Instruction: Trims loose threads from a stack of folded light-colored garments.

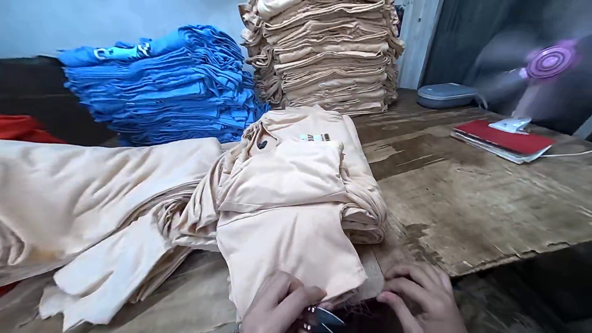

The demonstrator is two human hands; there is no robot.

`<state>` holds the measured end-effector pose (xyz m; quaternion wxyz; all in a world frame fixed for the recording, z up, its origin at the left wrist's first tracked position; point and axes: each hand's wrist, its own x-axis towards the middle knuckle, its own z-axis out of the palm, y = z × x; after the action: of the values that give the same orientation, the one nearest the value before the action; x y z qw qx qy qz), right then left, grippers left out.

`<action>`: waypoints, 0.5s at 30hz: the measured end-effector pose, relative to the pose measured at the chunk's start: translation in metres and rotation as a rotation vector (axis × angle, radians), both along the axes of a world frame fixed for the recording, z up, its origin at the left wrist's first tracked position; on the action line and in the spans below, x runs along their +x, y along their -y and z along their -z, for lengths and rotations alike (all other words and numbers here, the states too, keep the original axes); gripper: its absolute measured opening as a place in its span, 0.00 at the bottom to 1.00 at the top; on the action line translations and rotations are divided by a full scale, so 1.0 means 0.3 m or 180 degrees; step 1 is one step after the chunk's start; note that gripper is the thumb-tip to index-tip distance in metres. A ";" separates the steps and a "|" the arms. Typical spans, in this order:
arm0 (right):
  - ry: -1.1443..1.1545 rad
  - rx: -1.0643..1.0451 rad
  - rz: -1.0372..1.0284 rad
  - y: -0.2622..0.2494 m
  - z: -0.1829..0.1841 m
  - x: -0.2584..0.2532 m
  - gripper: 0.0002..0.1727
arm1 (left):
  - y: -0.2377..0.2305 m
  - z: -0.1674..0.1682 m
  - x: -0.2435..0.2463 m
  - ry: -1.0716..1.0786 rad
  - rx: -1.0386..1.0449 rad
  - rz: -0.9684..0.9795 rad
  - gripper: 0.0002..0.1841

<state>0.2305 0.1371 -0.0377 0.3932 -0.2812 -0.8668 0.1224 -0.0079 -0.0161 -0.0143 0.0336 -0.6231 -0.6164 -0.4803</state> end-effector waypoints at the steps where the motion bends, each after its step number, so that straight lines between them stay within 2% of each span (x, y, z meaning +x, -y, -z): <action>1: -0.0032 -0.0123 0.0140 0.008 -0.001 -0.002 0.17 | 0.002 -0.008 -0.004 0.0151 0.0018 0.0057 0.04; 3: -0.0480 -0.0288 0.0144 0.038 -0.017 -0.047 0.22 | -0.006 -0.028 -0.018 0.0429 0.0088 0.0193 0.04; 5: -0.1094 -0.0404 -0.0189 0.075 -0.038 -0.132 0.24 | -0.016 -0.042 -0.033 0.0595 0.0163 0.0296 0.04; 8: -0.2124 -0.0635 -0.1075 0.080 -0.047 -0.272 0.14 | -0.034 -0.062 -0.049 0.0890 0.0210 0.0264 0.06; 10: -0.2608 -0.1242 -0.1405 0.072 -0.074 -0.330 0.11 | -0.058 -0.078 -0.058 0.1240 0.0183 0.0125 0.09; 13: -0.2784 -0.1875 -0.1726 0.029 -0.088 -0.374 0.14 | -0.098 -0.083 -0.083 0.1713 0.0216 -0.0012 0.08; 15: -0.2483 -0.1774 -0.1982 0.022 -0.092 -0.362 0.16 | -0.105 -0.089 -0.090 0.1859 0.0190 0.0027 0.08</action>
<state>0.1220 0.1304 -0.0102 0.5405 -0.0396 -0.6344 0.5511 -0.0348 0.0152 0.0123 -0.1289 -0.4599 -0.5829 -0.6573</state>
